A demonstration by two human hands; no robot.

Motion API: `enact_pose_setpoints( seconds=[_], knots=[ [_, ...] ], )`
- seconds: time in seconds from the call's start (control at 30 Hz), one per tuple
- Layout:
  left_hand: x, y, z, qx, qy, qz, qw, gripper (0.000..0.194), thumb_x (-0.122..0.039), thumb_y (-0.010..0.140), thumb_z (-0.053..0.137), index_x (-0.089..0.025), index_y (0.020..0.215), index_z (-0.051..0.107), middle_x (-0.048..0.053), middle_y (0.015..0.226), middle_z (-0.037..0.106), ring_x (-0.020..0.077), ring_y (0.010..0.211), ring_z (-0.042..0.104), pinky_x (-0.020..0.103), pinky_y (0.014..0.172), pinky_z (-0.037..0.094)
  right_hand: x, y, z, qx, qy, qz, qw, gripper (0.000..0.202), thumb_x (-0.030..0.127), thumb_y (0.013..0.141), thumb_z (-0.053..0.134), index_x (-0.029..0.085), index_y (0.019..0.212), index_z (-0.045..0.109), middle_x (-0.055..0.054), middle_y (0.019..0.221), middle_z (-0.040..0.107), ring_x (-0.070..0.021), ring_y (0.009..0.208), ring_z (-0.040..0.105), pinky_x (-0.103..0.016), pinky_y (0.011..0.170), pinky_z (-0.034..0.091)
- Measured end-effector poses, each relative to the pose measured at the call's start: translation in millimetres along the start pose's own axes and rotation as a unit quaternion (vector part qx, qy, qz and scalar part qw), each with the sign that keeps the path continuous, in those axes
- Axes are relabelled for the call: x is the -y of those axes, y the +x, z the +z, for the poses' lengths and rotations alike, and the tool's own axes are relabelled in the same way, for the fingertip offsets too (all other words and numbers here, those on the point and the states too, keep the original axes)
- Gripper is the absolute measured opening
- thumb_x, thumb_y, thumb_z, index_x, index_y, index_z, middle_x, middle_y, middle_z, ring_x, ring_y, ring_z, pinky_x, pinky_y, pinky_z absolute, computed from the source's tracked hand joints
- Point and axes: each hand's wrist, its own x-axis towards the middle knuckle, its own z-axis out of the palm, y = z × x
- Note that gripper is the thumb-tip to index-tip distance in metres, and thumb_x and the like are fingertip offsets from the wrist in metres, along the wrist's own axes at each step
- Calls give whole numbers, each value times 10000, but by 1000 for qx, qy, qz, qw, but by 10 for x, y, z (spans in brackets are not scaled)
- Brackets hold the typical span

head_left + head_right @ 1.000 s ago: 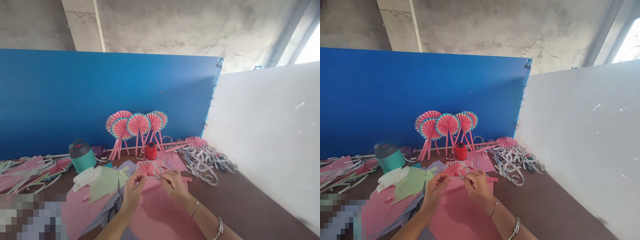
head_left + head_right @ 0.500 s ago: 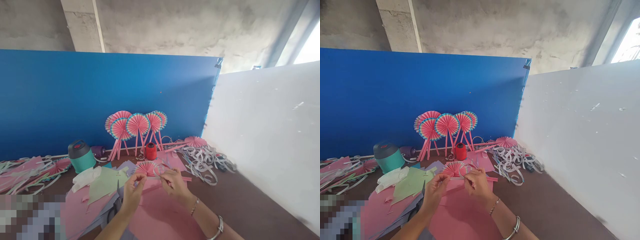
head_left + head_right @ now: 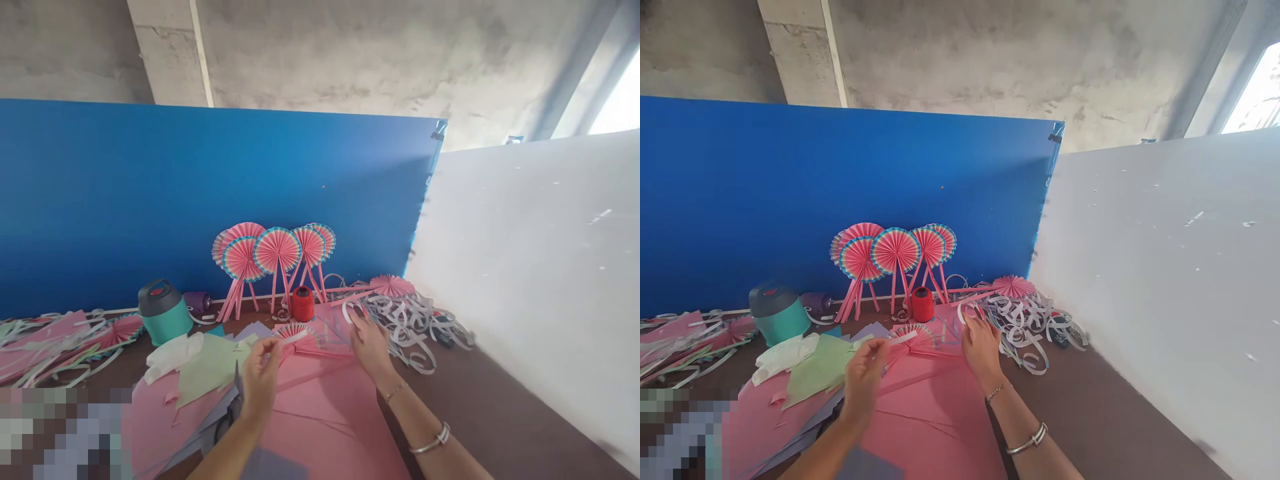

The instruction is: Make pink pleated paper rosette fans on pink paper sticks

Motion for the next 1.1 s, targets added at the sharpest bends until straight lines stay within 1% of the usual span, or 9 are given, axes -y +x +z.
enact_pose_setpoints(
  seconds=[0.13, 0.23, 0.33, 0.47, 0.53, 0.67, 0.73, 0.87, 1.1],
  knots=[
    [18, -116, 70, 96, 32, 24, 995, 223, -390, 819, 545, -182, 780, 618, 35, 768, 634, 192, 768, 584, 302, 744, 458, 56, -151, 76, 3, -115, -144, 983, 446, 138, 757, 412, 158, 1187, 528, -161, 1227, 533, -290, 1159, 446, -466, 957, 311],
    [7, -144, 57, 135, 47, 36, 989, 209, -367, 834, 528, -185, 780, 615, 36, 784, 634, 191, 774, 584, 308, 747, 459, 248, -277, 91, 108, -54, -266, 956, 365, 213, 820, 449, 203, 1179, 514, -116, 1158, 575, -245, 1093, 499, -408, 928, 363],
    [14, -146, 49, 156, 59, 51, 985, 188, -345, 834, 530, -189, 775, 617, 33, 777, 640, 189, 766, 591, 316, 751, 463, 425, -351, 104, 143, -45, -303, 941, 178, 291, 850, 525, 211, 1004, 569, -70, 965, 635, -222, 943, 543, -373, 848, 371],
    [41, -153, 71, 166, 63, 56, 983, 181, -346, 827, 545, -198, 792, 642, 42, 798, 667, 200, 803, 611, 328, 777, 472, 487, -366, 126, 146, -71, -300, 940, 223, 204, 917, 428, 201, 726, 543, -2, 730, 615, -155, 743, 534, -321, 767, 338],
    [58, -130, 71, 143, 60, 38, 987, 240, -358, 834, 535, -204, 992, 632, 60, 907, 682, 204, 859, 619, 340, 810, 476, 443, -344, 124, 131, -86, -284, 946, 257, 215, 925, 414, 195, 698, 534, -7, 728, 613, -153, 736, 532, -313, 752, 332],
    [144, -6, 17, 42, 154, 47, 986, 620, -354, 814, 527, -200, 1379, 324, 128, 1282, 540, 248, 1074, 555, 420, 930, 424, 295, -273, 106, 100, -130, -211, 964, 196, 232, 911, 430, 201, 789, 579, -36, 834, 662, -189, 800, 569, -331, 757, 333],
    [207, 50, -11, 35, 267, 61, 961, 644, -362, 748, 589, -187, 1336, 391, 138, 1324, 506, 306, 1192, 464, 473, 1008, 335, 246, -247, 112, 104, -162, -177, 965, 142, 232, 878, 485, 212, 968, 593, -59, 948, 678, -222, 878, 585, -355, 790, 334],
    [275, 66, -20, 96, 403, 26, 910, 607, -264, 718, 588, -182, 1300, 435, 120, 1298, 533, 318, 1233, 419, 460, 1025, 292, 245, -238, 168, 143, -208, -137, 958, 419, 167, 793, 563, 224, 1204, 511, -81, 990, 686, -248, 930, 600, -384, 839, 328],
    [212, 67, -46, 143, 445, -23, 884, 450, -161, 758, 478, -205, 1203, 530, 94, 1138, 639, 275, 1100, 527, 426, 930, 353, 152, -226, 277, 160, -230, -153, 948, 554, 37, 737, 479, 198, 1267, 463, -61, 838, 695, -228, 865, 617, -374, 844, 320]
  ],
)
